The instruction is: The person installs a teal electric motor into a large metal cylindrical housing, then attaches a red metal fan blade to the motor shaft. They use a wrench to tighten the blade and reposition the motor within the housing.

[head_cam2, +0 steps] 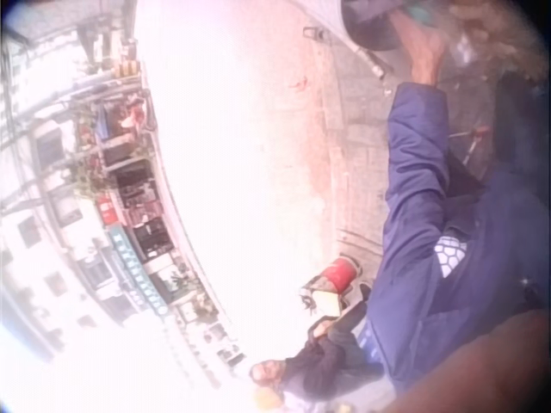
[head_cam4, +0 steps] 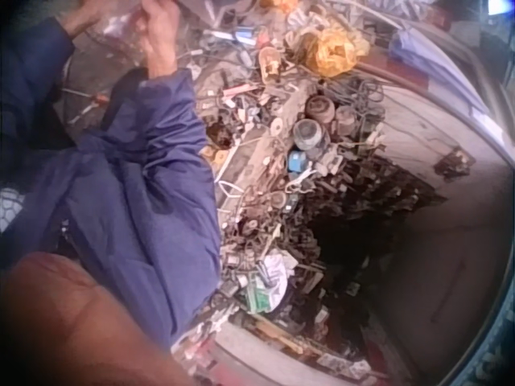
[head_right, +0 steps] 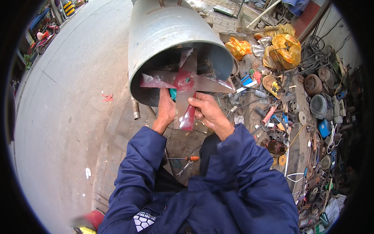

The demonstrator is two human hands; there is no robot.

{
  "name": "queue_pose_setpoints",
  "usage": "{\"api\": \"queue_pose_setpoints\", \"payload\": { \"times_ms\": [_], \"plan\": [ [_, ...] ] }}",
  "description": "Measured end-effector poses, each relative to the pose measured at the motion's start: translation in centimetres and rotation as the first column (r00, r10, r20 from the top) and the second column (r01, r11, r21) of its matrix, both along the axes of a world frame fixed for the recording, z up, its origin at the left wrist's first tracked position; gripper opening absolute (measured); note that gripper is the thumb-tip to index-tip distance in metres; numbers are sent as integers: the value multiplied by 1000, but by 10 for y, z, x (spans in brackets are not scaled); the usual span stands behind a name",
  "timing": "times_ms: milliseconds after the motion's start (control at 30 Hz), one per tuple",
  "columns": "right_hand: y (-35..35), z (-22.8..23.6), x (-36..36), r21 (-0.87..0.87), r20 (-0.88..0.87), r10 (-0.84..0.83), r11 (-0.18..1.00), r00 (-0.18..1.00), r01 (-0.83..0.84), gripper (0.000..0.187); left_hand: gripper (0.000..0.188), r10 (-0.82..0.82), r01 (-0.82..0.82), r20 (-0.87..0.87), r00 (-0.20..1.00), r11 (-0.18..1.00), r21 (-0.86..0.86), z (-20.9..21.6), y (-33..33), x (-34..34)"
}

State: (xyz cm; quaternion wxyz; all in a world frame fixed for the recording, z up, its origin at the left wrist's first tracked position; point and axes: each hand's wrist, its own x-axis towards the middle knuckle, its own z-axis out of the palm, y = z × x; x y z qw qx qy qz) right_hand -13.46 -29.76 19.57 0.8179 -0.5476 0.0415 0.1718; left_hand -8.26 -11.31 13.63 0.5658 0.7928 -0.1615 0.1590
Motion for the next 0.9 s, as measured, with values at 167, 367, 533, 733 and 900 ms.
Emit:
{"api": "queue_pose_setpoints", "payload": {
  "times_ms": [167, 367, 533, 733, 900],
  "plan": [
    [3, -2, 0, -30, -17, -23, 999, 1000, 23, 23, 83, 7, -6, 22, 1000, 999, -39, 2, 0, -2],
    [1, 3, 2, -141, 19, -181, 973, 983, 181, 31, 90, 28, -28, -14, 1000, 999, 27, -5, -1, 1],
    [2, -5, 10, -83, 0, -272, 959, 962, 271, 35, 89, 23, -23, -8, 1000, 1000, 20, -5, -2, 0],
    [2, -8, 14, -169, -33, -329, 932, 944, 319, 35, 83, 3, -3, 22, 1000, 1000, 3, -1, -4, 3],
    [-14, -10, 6, -169, -22, -195, 968, 981, 188, 38, 80, 37, -43, 134, 990, 998, 40, -15, -5, 8]
  ]
}}
